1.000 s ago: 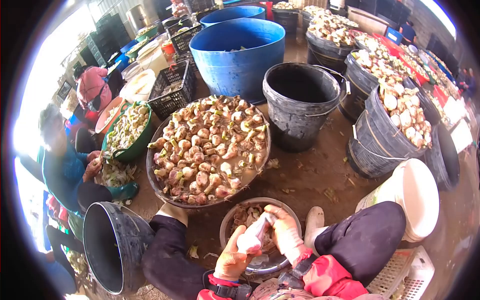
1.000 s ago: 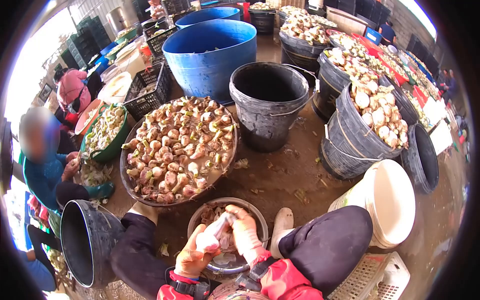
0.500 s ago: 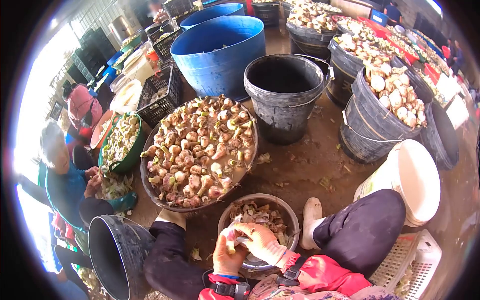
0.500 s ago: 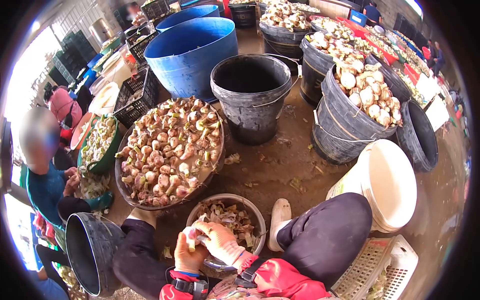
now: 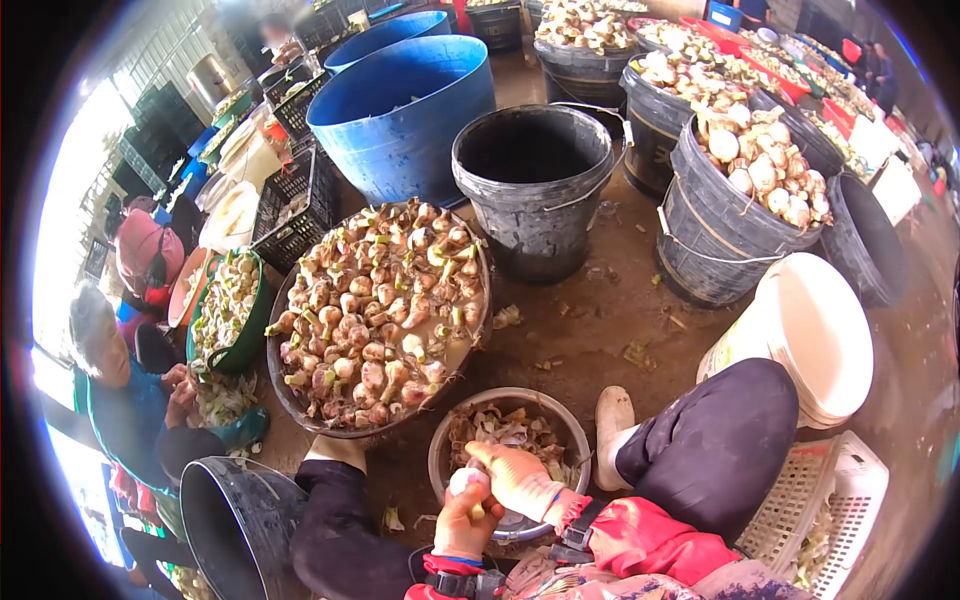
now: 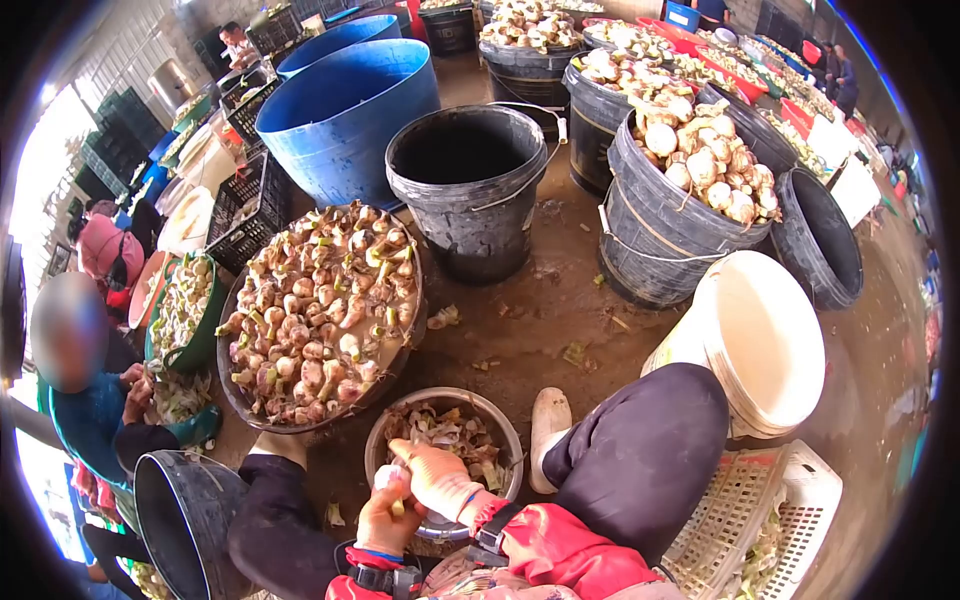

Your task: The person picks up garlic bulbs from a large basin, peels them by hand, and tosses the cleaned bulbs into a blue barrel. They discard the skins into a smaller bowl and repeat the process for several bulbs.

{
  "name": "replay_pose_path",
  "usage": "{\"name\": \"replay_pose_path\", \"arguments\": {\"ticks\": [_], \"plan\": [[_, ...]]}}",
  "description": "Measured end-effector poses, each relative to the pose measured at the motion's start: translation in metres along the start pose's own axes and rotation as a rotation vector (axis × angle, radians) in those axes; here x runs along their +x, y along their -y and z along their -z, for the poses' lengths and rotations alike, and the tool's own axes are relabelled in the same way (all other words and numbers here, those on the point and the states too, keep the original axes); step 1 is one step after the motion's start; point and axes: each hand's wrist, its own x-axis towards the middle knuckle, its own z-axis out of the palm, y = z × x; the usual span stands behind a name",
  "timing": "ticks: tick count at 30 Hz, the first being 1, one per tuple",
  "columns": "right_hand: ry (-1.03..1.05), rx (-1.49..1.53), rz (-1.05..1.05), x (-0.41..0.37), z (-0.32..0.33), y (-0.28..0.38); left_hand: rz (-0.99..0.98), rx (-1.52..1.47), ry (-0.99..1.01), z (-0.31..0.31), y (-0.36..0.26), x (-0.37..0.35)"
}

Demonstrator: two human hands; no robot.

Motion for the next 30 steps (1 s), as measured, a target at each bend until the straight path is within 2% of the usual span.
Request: {"name": "replay_pose_path", "arguments": {"ticks": [1,2,3,5,6,7,9,10,11,12,13,14,15,16,17,19,20,21,22,23,24,25,26,27,29,30], "plan": [[-0.074,0.212,-0.018,0.004,-0.007,-0.014,0.060,0.034,0.212,0.014,-0.004,0.003],[-0.045,0.981,-0.317,0.014,-0.017,-0.031,0.039,0.064,0.241,0.002,-0.006,-0.002],[-0.217,0.680,-0.156,0.020,-0.016,-0.043,0.016,0.094,0.267,-0.013,-0.007,-0.012],[-0.183,0.998,-0.507,0.019,0.007,-0.037,-0.049,0.104,0.277,-0.020,-0.009,-0.013],[-0.085,1.093,-0.442,0.014,0.015,-0.042,-0.134,0.198,0.260,-0.019,-0.010,-0.009],[-0.077,1.084,-0.433,0.013,0.013,-0.041,-0.218,0.288,0.238,-0.016,-0.009,-0.005],[0.037,1.014,0.025,0.005,0.004,-0.040,-0.298,0.315,0.174,0.000,-0.001,0.008],[0.080,0.866,0.339,0.013,-0.010,-0.046,-0.444,0.695,0.084,0.003,0.000,0.012],[0.086,0.867,0.180,0.013,-0.024,-0.054,-0.577,1.079,-0.014,0.007,0.003,0.014],[0.065,0.724,0.067,0.007,-0.018,-0.040,-0.578,1.311,-0.031,-0.015,-0.002,0.000],[0.042,0.581,-0.046,-0.001,-0.005,-0.021,-0.566,1.316,-0.030,-0.005,0.002,0.008],[-0.066,0.648,0.002,-0.004,0.000,-0.018,-0.429,0.942,0.077,0.013,0.008,0.024],[-0.068,1.138,-0.073,0.003,-0.007,-0.025,-0.291,0.567,0.169,0.023,0.011,0.031],[-0.116,1.259,-0.161,0.007,0.000,-0.026,-0.395,0.605,0.308,-0.001,0.005,0.011],[-0.160,1.380,-0.250,0.012,0.008,-0.027,-0.378,0.464,0.338,-0.016,0.003,0.000],[-0.230,1.302,-0.366,0.018,0.011,-0.041,-0.342,0.330,0.301,-0.038,-0.002,-0.011],[-0.163,1.301,-0.393,0.021,0.005,-0.051,-0.350,0.334,0.298,-0.038,-0.005,-0.011],[-0.100,1.294,-0.411,0.022,-0.003,-0.062,-0.238,0.271,0.292,-0.036,-0.008,-0.008],[0.007,0.907,-0.394,0.019,-0.002,-0.062,-0.133,0.209,0.300,-0.036,-0.011,-0.001],[0.087,0.512,-0.357,0.016,-0.002,-0.063,-0.146,0.213,0.307,-0.028,-0.009,0.007],[0.072,0.277,-0.111,0.020,-0.027,-0.091,-0.139,0.374,0.390,-0.019,-0.013,0.015],[0.337,-0.084,-0.124,0.017,-0.014,-0.075,-0.021,0.297,0.300,-0.016,-0.014,0.011],[0.328,0.004,-0.209,0.018,-0.042,-0.101,0.058,0.073,0.192,0.011,-0.003,0.016],[0.300,-0.065,-0.231,0.015,-0.035,-0.090,0.066,0.108,0.235,0.013,-0.003,0.020],[0.411,0.401,-0.361,0.016,-0.012,-0.073,0.199,0.068,0.108,-0.008,-0.013,0.026],[0.345,0.380,-0.210,0.019,-0.010,-0.075,0.254,0.111,0.123,-0.010,-0.026,0.043]]}}
